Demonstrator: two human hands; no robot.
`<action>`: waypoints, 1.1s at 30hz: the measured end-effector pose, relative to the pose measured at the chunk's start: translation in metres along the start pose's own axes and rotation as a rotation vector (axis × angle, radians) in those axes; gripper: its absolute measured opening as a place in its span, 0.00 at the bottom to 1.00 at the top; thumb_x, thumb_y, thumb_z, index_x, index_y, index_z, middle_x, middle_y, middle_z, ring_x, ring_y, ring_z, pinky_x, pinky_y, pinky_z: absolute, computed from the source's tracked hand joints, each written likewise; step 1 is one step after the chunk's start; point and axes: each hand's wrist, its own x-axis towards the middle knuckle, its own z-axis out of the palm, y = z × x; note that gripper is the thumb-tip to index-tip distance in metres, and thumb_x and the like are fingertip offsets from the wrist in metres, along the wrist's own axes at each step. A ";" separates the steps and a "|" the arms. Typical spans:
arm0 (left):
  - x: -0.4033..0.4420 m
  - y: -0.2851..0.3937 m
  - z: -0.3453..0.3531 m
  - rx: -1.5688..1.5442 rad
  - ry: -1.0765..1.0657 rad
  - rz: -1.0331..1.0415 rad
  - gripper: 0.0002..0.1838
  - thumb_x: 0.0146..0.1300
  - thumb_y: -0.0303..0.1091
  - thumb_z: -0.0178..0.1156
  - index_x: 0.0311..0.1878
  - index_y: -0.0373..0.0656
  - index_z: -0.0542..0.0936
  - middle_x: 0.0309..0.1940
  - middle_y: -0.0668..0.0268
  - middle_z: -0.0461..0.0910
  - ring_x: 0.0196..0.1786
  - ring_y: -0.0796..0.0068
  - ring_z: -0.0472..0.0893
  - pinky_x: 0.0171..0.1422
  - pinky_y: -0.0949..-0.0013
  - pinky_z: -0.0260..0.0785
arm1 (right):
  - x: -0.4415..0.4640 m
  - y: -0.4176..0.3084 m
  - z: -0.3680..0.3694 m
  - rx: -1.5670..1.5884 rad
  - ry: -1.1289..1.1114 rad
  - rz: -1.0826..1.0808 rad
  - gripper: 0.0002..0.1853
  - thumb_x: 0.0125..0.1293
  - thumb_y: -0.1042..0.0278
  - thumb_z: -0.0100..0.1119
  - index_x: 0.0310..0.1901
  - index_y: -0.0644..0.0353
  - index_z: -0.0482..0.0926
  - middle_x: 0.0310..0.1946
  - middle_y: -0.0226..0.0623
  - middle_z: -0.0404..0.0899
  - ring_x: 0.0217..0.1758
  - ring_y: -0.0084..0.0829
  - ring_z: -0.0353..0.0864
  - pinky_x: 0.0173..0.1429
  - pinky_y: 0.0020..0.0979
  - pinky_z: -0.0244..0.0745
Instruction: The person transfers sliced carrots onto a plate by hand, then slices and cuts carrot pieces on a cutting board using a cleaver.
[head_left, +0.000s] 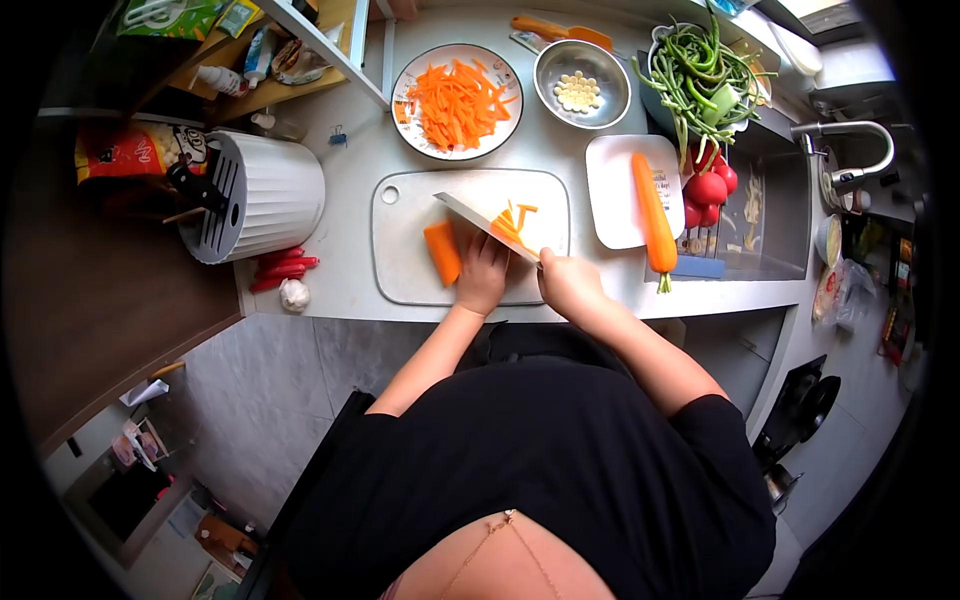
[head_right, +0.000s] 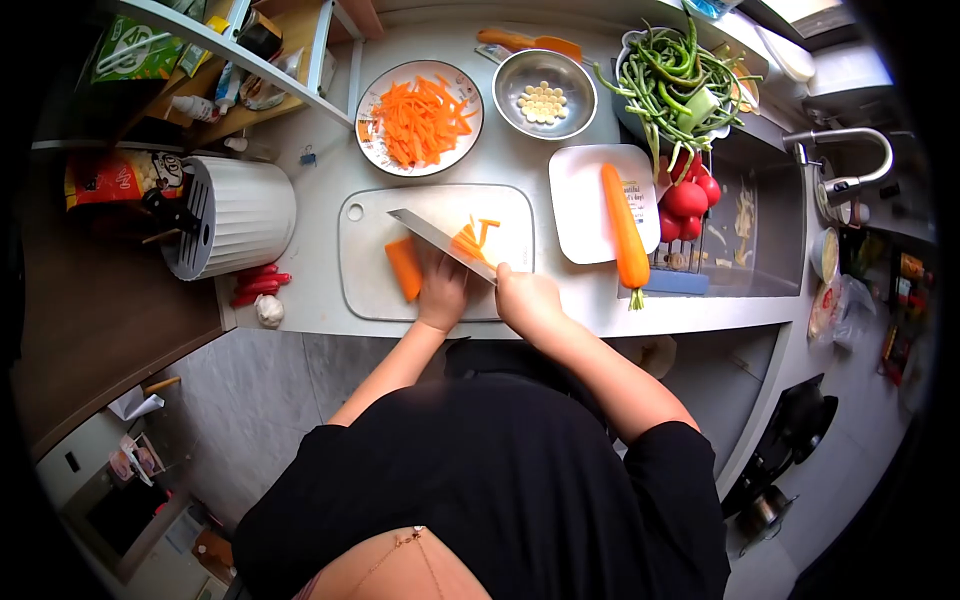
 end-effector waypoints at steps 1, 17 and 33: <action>-0.002 -0.001 0.002 0.006 0.004 -0.001 0.17 0.62 0.33 0.55 0.53 0.38 0.76 0.57 0.56 0.71 0.60 0.51 0.69 0.62 0.53 0.65 | 0.003 0.000 0.007 0.009 0.020 -0.002 0.07 0.63 0.69 0.49 0.35 0.63 0.71 0.21 0.49 0.79 0.26 0.50 0.81 0.31 0.49 0.74; -0.008 -0.005 0.011 0.013 0.071 -0.015 0.16 0.61 0.28 0.54 0.51 0.35 0.76 0.55 0.56 0.72 0.59 0.53 0.71 0.62 0.54 0.66 | -0.003 0.005 -0.005 0.141 0.066 0.017 0.10 0.64 0.65 0.50 0.32 0.64 0.73 0.23 0.53 0.79 0.28 0.54 0.80 0.36 0.51 0.74; -0.006 -0.003 0.008 0.019 0.112 0.019 0.14 0.59 0.28 0.57 0.48 0.34 0.76 0.53 0.52 0.73 0.57 0.51 0.72 0.61 0.55 0.68 | 0.001 0.000 -0.007 0.239 0.124 0.014 0.10 0.64 0.65 0.51 0.32 0.63 0.74 0.23 0.55 0.78 0.29 0.56 0.79 0.37 0.51 0.73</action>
